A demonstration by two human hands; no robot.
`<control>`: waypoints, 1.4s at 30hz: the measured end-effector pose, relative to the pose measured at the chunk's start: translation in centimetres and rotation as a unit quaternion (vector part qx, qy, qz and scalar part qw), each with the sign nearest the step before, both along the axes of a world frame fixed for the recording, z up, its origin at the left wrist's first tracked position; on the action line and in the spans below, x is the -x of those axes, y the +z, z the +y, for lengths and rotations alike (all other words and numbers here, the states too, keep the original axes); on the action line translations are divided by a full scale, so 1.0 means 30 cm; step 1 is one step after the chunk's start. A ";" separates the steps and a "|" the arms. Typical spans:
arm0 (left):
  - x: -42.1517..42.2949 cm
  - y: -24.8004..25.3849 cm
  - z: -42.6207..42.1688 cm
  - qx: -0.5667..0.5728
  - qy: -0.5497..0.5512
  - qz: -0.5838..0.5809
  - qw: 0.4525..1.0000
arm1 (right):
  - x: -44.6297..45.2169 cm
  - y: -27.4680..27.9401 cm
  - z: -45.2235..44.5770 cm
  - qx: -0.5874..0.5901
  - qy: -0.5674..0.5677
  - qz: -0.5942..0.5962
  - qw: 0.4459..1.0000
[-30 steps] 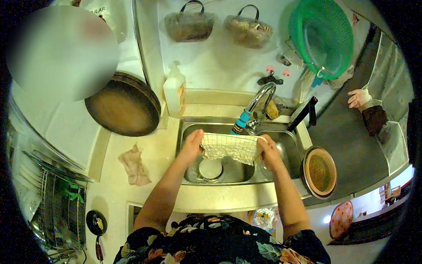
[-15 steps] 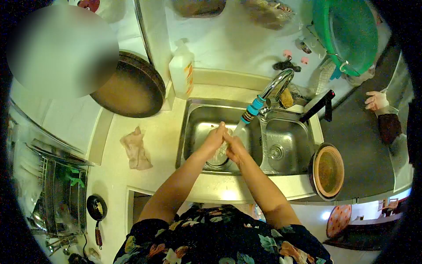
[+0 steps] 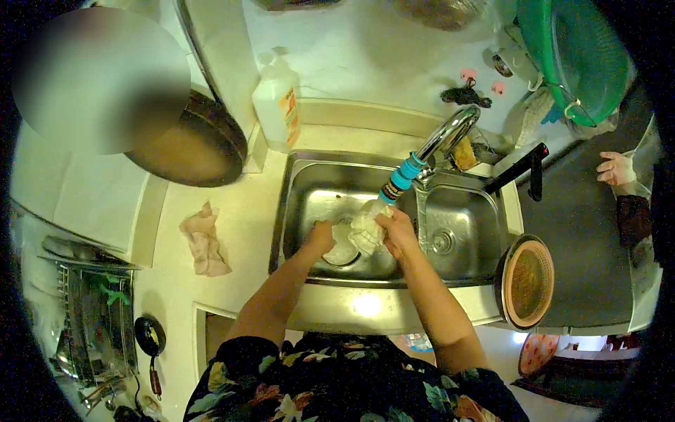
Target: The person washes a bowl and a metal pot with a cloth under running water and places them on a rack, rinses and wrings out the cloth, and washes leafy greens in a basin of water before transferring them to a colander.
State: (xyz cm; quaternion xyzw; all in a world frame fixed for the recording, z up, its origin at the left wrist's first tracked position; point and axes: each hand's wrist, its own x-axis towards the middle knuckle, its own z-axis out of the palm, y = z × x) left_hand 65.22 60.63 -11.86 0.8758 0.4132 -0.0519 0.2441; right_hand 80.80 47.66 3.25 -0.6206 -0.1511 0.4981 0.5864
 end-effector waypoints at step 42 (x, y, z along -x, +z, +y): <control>-0.034 0.293 -0.033 -0.285 -0.025 -0.208 0.935 | -0.039 -0.103 -0.354 -0.046 -0.107 -0.066 0.991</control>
